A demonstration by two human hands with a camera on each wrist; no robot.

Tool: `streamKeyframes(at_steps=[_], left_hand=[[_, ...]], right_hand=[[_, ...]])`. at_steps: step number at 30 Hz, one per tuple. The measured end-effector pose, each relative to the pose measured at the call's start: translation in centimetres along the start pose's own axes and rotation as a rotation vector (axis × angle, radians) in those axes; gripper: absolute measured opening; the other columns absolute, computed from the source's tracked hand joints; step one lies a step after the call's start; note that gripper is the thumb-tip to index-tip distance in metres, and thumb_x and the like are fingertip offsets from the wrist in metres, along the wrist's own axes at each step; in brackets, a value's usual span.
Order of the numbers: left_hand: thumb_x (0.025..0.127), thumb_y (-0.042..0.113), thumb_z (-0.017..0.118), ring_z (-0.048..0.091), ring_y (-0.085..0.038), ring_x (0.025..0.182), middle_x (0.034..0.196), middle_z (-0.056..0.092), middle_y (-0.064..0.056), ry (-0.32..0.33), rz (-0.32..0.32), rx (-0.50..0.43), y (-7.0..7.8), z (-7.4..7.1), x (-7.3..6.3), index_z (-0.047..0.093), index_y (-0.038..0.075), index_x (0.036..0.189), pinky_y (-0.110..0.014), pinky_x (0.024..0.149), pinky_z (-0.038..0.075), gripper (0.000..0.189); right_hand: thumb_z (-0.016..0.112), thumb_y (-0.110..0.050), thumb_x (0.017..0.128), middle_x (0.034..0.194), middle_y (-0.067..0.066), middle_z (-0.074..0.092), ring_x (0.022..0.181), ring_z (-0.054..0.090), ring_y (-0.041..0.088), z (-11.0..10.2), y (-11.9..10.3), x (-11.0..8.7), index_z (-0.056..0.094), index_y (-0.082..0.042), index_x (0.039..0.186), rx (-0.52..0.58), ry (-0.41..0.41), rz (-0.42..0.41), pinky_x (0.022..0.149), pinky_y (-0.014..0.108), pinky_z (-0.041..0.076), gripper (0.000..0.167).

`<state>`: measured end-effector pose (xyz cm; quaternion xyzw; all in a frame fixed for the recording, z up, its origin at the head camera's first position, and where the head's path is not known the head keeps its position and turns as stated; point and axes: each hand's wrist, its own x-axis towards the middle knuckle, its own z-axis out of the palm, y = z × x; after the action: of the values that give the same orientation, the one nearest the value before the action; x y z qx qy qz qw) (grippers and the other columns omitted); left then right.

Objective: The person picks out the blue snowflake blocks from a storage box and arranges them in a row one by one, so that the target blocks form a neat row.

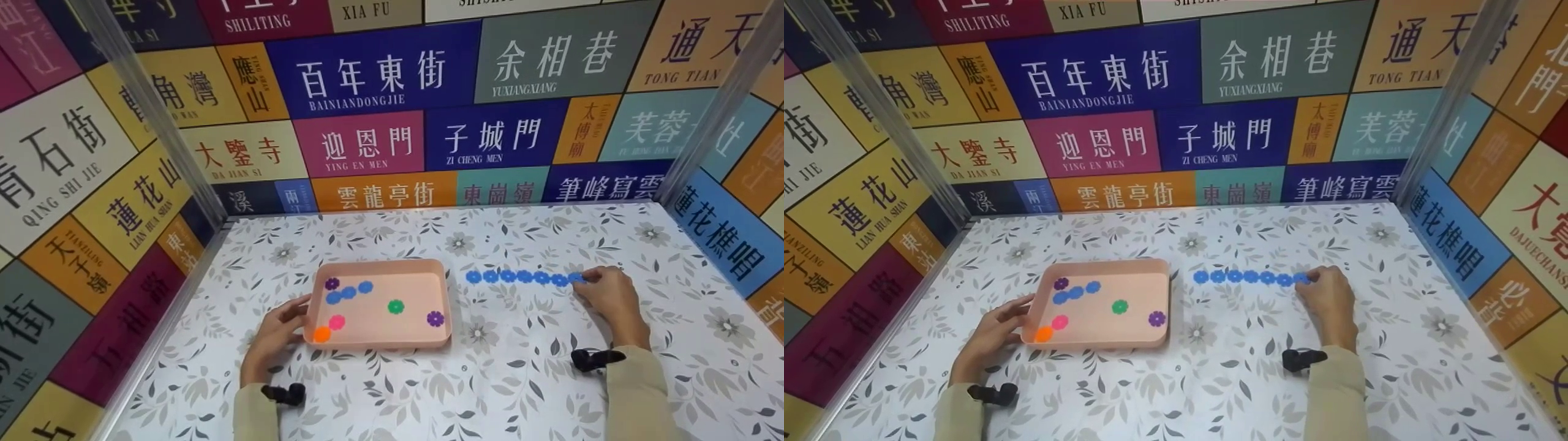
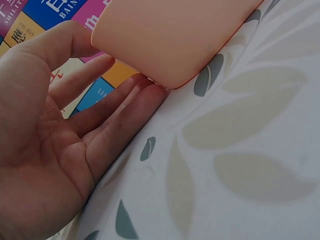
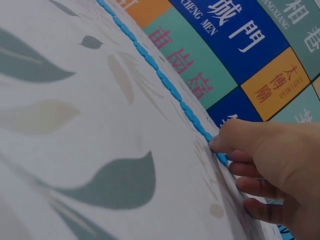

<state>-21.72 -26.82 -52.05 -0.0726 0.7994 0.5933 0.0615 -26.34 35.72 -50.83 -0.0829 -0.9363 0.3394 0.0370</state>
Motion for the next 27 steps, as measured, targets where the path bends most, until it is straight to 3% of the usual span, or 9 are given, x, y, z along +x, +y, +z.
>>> streamKeyframes(at_steps=[7, 17, 21, 27], left_hand=[[0.092, 0.023, 0.065, 0.061, -0.024, 0.111, 0.137, 0.062, -0.009, 0.011, -0.026, 0.008, -0.1, 0.0, 0.0, 0.058, 0.028, 0.141, -0.034, 0.085, 0.058, 0.05], [0.093, 0.023, 0.064, 0.062, -0.023, 0.111, 0.137, 0.062, -0.008, -0.002, -0.017, 0.001, -0.2, 0.2, 0.1, 0.058, 0.028, 0.141, -0.034, 0.087, 0.059, 0.048], [0.093, 0.018, 0.065, 0.064, -0.023, 0.108, 0.135, 0.063, -0.012, -0.011, 0.014, -0.017, -0.3, 0.1, 0.1, 0.058, 0.024, 0.142, -0.034, 0.083, 0.059, 0.049], [0.094, 0.016, 0.062, 0.063, -0.023, 0.11, 0.135, 0.063, -0.012, 0.0, 0.015, -0.008, -0.3, -0.1, 0.1, 0.058, 0.024, 0.142, -0.034, 0.085, 0.059, 0.049]], right_hand=[[0.068, -0.032, 0.091, 0.127, 0.03, 0.06, 0.11, 0.06, 0.044, -0.3, -0.9, -0.2, 0.063, 0.003, 0.126, -0.007, 0.004, -0.025, 0.089, 0.055, 0.048, 0.05], [0.063, -0.033, 0.096, 0.125, 0.025, 0.058, 0.111, 0.057, 0.042, -0.7, -4.8, -0.7, 0.063, 0.002, 0.128, 0.037, 0.065, -0.177, 0.086, 0.052, 0.05, 0.047], [0.066, -0.029, 0.095, 0.12, 0.023, 0.063, 0.109, 0.06, 0.04, -0.3, -6.9, -0.8, 0.066, 0.001, 0.123, 0.061, 0.104, -0.252, 0.084, 0.042, 0.052, 0.041], [0.068, -0.036, 0.094, 0.124, 0.016, 0.063, 0.113, 0.061, 0.035, 0.9, -9.9, -1.1, 0.068, -0.006, 0.123, 0.125, 0.047, -0.302, 0.078, 0.026, 0.05, 0.042]])
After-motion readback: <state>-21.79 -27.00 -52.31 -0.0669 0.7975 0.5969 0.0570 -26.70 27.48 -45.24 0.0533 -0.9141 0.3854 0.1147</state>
